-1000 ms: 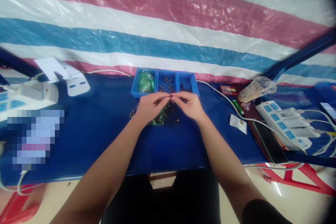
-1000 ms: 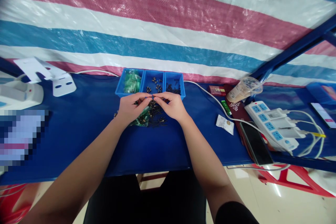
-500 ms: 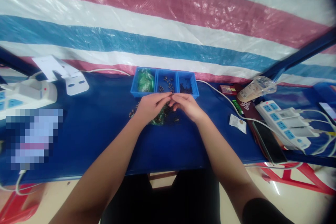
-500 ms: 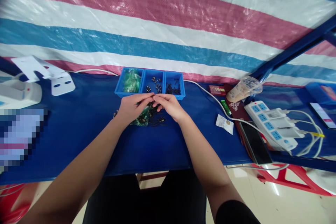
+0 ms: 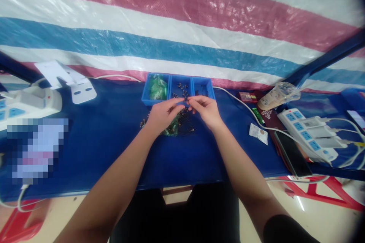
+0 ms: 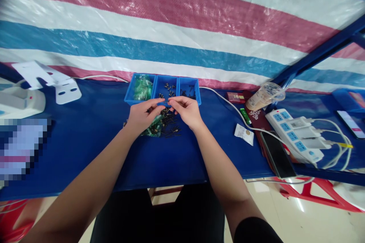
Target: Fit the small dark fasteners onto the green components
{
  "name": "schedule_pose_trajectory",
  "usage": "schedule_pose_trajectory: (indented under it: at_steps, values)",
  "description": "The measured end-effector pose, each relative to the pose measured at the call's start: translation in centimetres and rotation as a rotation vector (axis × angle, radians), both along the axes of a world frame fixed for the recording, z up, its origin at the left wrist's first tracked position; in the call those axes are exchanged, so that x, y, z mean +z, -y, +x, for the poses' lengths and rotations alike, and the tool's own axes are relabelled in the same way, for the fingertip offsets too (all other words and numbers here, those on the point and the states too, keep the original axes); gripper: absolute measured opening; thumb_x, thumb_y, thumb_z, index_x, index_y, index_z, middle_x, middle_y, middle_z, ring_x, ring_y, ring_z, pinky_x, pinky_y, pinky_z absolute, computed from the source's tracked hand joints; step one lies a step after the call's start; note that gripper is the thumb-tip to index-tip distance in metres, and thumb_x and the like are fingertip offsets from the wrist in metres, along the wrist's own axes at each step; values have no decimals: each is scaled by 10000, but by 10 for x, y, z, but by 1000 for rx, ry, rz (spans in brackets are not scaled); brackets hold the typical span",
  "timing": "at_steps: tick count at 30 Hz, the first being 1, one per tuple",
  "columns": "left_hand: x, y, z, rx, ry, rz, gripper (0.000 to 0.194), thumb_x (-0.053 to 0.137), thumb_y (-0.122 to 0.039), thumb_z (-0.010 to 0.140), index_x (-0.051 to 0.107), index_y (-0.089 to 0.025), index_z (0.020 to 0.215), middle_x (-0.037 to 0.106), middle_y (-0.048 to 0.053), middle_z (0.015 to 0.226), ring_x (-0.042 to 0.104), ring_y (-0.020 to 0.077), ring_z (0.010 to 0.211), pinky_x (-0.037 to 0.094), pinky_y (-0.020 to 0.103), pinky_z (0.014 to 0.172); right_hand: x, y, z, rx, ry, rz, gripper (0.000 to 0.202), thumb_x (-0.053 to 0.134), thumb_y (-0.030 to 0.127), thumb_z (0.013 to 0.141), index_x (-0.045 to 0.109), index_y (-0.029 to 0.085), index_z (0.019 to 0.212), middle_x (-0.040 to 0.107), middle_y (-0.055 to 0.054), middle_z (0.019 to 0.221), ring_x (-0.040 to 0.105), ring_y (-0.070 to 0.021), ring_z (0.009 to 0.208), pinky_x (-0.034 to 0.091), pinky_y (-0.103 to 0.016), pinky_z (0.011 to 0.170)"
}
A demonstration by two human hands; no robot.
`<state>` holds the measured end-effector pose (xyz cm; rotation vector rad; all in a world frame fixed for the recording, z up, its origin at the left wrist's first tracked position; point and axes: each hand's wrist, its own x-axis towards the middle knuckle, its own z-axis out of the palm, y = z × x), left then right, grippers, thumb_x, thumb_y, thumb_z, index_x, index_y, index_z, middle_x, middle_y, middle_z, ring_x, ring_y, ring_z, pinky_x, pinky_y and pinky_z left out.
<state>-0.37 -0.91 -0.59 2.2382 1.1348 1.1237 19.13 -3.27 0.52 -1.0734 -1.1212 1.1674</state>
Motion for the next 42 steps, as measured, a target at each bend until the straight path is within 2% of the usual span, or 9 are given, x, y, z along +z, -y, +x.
schedule_pose_trajectory:
  at_steps: [5,13,21,27,29,33,35,42]
  values:
    - [-1,0,1,27,2,45,250,629,-367,972,775,-206,1095,793,41,955,737,154,850,557,246,875,-1,0,2,32,35,-20,272,823,441,766,792,219,921,762,-20,787,674,-135,667,516,-266,572]
    - [-2,0,0,55,-10,-6,288,586,-393,987,757,-201,1117,788,37,930,732,155,831,554,246,826,2,2,0,5,110,59,256,840,401,745,789,236,935,779,-19,847,690,-137,669,568,-298,628]
    - [-3,0,0,47,-17,11,278,595,-373,988,757,-206,1139,789,40,955,731,155,830,552,256,844,1,5,2,-82,378,162,234,771,415,818,794,217,941,782,-43,852,683,-148,686,549,-298,637]
    - [-2,0,0,39,-41,18,259,594,-369,989,765,-209,1099,788,30,924,717,144,783,537,247,803,0,5,6,-70,471,179,235,720,412,860,785,203,944,777,-40,835,673,-147,682,528,-282,623]
    - [0,1,1,45,-47,14,261,581,-360,995,766,-206,1098,785,28,901,706,140,757,528,243,776,1,3,10,-126,530,188,238,704,416,870,782,201,934,776,-41,837,674,-151,684,530,-286,635]
    - [2,3,1,71,-30,15,268,562,-357,999,773,-203,1064,771,19,843,666,124,675,500,238,693,0,-4,26,-378,745,247,218,659,359,894,786,196,961,778,-61,880,685,-183,748,553,-324,734]
    - [3,3,1,76,-23,22,268,561,-360,998,775,-202,1031,759,12,806,637,115,632,477,240,644,-1,-7,36,-457,866,239,215,653,345,886,789,196,963,770,-66,852,680,-205,756,558,-356,782]
    - [2,2,0,73,-28,43,264,557,-351,991,767,-192,979,726,5,740,584,104,587,446,245,606,-9,-13,51,-436,948,233,205,660,275,861,806,198,983,776,-63,854,693,-220,811,553,-376,837]
